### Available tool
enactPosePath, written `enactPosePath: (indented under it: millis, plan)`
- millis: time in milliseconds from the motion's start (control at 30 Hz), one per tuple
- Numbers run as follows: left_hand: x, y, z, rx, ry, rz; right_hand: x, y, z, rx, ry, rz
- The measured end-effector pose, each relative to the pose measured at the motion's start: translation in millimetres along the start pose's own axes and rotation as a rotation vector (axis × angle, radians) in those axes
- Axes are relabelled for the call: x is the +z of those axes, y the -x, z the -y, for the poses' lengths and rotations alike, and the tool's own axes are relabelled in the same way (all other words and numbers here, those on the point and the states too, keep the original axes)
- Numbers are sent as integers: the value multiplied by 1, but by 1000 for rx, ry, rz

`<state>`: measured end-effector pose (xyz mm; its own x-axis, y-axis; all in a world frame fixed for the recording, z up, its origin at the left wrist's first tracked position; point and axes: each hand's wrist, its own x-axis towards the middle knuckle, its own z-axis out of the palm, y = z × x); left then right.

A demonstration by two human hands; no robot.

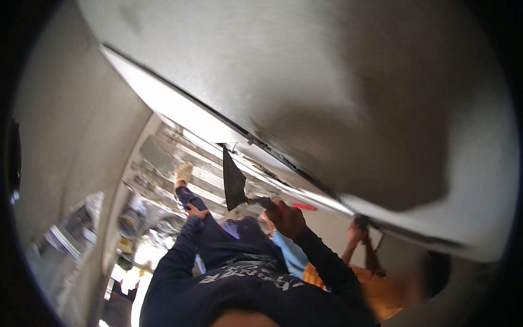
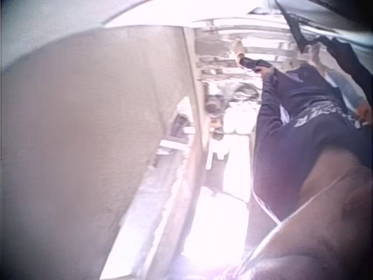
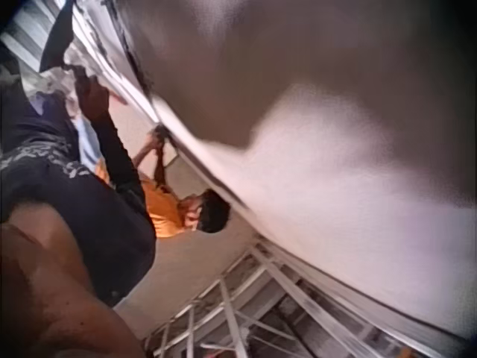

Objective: The person applies plaster to a wall using a trowel, smoothing the surface in a construction setting. A coworker is also seen working on the wall nearby.

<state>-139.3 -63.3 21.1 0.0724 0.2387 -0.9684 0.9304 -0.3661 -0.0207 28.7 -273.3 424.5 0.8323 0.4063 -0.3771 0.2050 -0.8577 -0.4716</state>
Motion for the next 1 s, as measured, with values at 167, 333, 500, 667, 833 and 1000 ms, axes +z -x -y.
enactPosePath:
  millis: [167, 333, 500, 667, 833, 1000]
  plan:
    - [-34, 15, 24, 341, 143, -118, 53, 72, -51, 163, -27, -115]
    - [-75, 20, 60, 390, 76, -189, 82, 49, -27, 227, -318, -270]
    - [-126, 24, 31, 534, 15, -157, 146, -20, -77, 164, -279, -490]
    - [-154, 41, 60, 493, -204, -278, 124, -25, -66, 136, -234, -481]
    - [-147, 64, 33, 442, -153, -171, 104, 18, -68, 143, -239, -528]
    - [-169, 44, 20, 483, -13, -81, 163, 63, -90, 188, -303, -414]
